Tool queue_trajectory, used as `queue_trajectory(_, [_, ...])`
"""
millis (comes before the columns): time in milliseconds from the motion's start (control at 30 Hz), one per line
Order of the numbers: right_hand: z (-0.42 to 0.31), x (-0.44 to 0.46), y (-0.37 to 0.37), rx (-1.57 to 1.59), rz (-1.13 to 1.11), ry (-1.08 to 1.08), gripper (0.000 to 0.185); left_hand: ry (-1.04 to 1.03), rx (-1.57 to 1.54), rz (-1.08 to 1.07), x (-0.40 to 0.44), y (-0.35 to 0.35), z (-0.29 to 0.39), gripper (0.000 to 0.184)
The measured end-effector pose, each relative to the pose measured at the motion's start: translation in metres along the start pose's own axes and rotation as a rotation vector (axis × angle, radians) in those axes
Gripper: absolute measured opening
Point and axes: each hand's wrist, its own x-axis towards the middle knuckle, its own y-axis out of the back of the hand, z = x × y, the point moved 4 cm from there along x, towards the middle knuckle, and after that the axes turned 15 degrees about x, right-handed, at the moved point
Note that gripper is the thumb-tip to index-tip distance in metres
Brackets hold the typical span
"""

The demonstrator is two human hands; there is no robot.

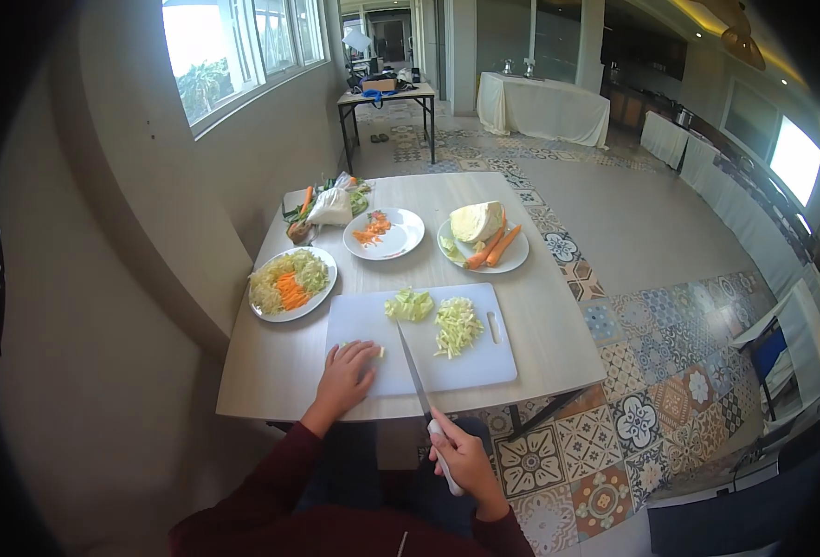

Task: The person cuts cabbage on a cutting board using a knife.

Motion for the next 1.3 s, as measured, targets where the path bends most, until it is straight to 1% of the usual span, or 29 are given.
queue_trajectory(33, [0.000, 0.003, -0.005, -0.004, -0.001, 0.010, 0.051, 0.003, -0.010, 0.006, 0.000, 0.000, 0.000, 0.038])
queue_trajectory(200, [0.009, 0.027, -0.035, 0.052, 0.036, 0.045, 0.051, 0.015, -0.016, 0.006, 0.001, -0.003, -0.001, 0.041])
queue_trajectory(333, [-0.001, 0.047, -0.065, 0.006, 0.053, 0.061, 0.050, 0.012, -0.033, 0.026, -0.001, -0.003, 0.000, 0.042])
queue_trajectory(367, [-0.004, 0.054, -0.071, -0.004, 0.055, 0.081, 0.050, -0.014, -0.009, 0.059, -0.002, -0.005, 0.000, 0.043])
queue_trajectory(467, [-0.012, 0.078, -0.084, -0.043, 0.062, 0.131, 0.049, -0.008, -0.031, 0.069, -0.001, -0.006, 0.000, 0.045])
queue_trajectory(600, [-0.026, 0.104, -0.095, -0.120, 0.084, 0.153, 0.047, -0.059, 0.001, 0.189, -0.004, -0.016, 0.001, 0.050])
queue_trajectory(633, [-0.028, 0.110, -0.096, -0.139, 0.084, 0.149, 0.046, -0.089, 0.056, 0.194, -0.005, -0.020, 0.002, 0.055])
queue_trajectory(733, [-0.030, 0.124, -0.097, -0.162, 0.088, 0.156, 0.045, -0.113, 0.054, 0.094, -0.006, -0.028, 0.000, 0.059])
queue_trajectory(833, [-0.025, 0.130, -0.095, -0.143, 0.079, 0.141, 0.046, -0.140, -0.003, 0.040, -0.007, -0.032, -0.003, 0.065])
queue_trajectory(933, [-0.021, 0.130, -0.094, -0.096, 0.092, 0.124, 0.047, -0.139, -0.074, 0.041, -0.005, -0.032, -0.007, 0.071])
queue_trajectory(1033, [-0.017, 0.126, -0.091, -0.072, 0.086, 0.137, 0.047, -0.130, -0.112, 0.065, -0.005, -0.023, -0.005, 0.068])
queue_trajectory(1133, [-0.021, 0.116, -0.088, -0.051, 0.096, 0.139, 0.046, -0.106, -0.062, 0.055, -0.006, -0.023, -0.003, 0.071])
queue_trajectory(1300, [-0.026, 0.089, -0.072, -0.098, 0.147, 0.092, 0.047, -0.049, -0.097, 0.043, -0.008, -0.018, -0.004, 0.072])
